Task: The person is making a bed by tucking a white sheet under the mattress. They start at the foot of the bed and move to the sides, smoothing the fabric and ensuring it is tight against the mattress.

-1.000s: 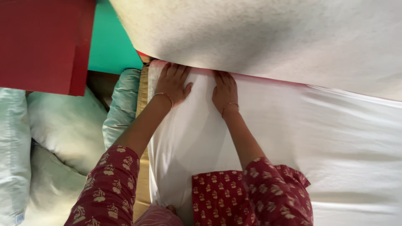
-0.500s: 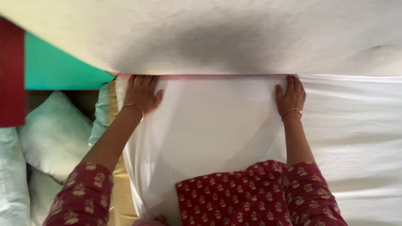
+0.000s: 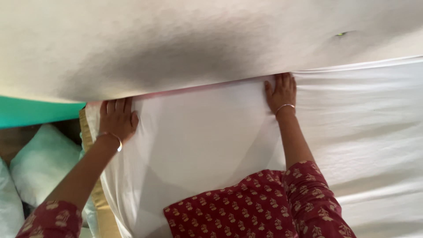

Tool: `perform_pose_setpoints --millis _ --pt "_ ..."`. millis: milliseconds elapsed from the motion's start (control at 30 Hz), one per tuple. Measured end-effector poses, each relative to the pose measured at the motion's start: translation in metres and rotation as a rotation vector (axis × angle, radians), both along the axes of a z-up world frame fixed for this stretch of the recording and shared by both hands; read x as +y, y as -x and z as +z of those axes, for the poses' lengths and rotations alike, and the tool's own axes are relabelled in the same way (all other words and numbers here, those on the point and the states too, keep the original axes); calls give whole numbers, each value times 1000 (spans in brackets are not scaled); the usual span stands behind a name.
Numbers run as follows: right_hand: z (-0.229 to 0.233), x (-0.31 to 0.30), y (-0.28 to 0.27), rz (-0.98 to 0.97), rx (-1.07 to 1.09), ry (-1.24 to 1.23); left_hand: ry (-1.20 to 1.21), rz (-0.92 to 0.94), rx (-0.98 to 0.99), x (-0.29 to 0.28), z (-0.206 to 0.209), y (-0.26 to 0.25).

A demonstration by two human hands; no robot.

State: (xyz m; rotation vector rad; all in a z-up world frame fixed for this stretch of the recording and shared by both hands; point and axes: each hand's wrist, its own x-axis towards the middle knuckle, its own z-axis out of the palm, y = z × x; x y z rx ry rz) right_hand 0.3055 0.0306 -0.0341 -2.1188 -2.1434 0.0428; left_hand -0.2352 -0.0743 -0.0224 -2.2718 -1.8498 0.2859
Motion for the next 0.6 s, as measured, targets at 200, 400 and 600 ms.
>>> perform_pose_setpoints --millis 200,400,600 --pt "3 -4 11 -64 12 39 21 -410 -710 -8 35 -146" --pt "7 -16 11 -93 110 7 168 -485 -755 27 46 -318" --pt "-3 -27 5 -252 180 -140 193 -270 -748 62 19 -404"
